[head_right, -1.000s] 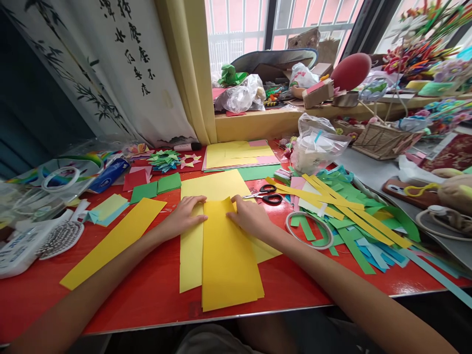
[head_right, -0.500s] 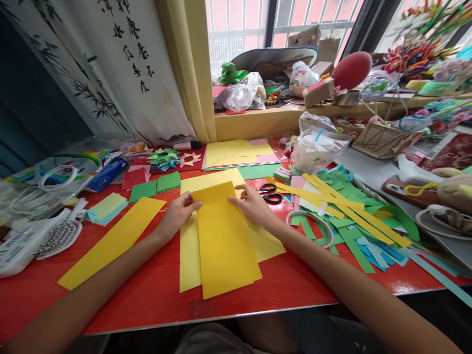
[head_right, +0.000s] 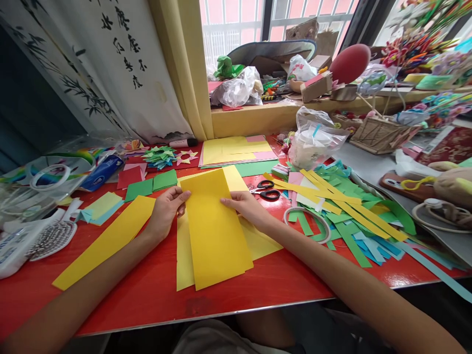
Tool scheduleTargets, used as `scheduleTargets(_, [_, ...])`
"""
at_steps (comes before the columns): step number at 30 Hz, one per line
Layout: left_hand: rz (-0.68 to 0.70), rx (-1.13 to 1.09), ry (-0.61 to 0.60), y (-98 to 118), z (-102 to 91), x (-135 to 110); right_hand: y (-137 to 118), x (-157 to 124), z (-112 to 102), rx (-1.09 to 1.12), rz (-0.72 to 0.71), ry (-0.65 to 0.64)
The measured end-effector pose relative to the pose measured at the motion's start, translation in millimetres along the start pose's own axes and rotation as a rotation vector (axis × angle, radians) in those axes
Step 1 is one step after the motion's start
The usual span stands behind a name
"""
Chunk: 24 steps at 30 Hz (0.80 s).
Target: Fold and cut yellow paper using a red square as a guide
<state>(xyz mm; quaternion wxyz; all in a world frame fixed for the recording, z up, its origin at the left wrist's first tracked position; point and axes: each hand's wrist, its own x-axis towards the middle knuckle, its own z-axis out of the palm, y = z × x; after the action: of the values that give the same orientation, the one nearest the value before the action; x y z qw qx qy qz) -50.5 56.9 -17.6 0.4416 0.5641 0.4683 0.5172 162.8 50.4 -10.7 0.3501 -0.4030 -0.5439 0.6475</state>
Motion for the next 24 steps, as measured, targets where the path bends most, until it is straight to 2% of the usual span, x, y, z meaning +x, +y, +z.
scheduleTargets(5, [-0.023,0.060,-0.047,3.5,0.3,-0.2,3.1,3.4,-3.2,-0.078,-0.205,0.182])
scheduleTargets(8, [-0.047,0.122,-0.107,6.4,1.7,-1.8,2.4,3.9,-5.4,-0.055,-0.284,0.216])
scheduleTargets(15, [-0.070,0.126,-0.167,8.9,4.6,-6.6,1.6,4.8,-7.4,-0.007,-0.270,0.197])
scheduleTargets(24, [-0.050,0.129,-0.143,10.8,6.1,-8.1,3.4,5.9,-7.4,0.001,-0.256,0.172])
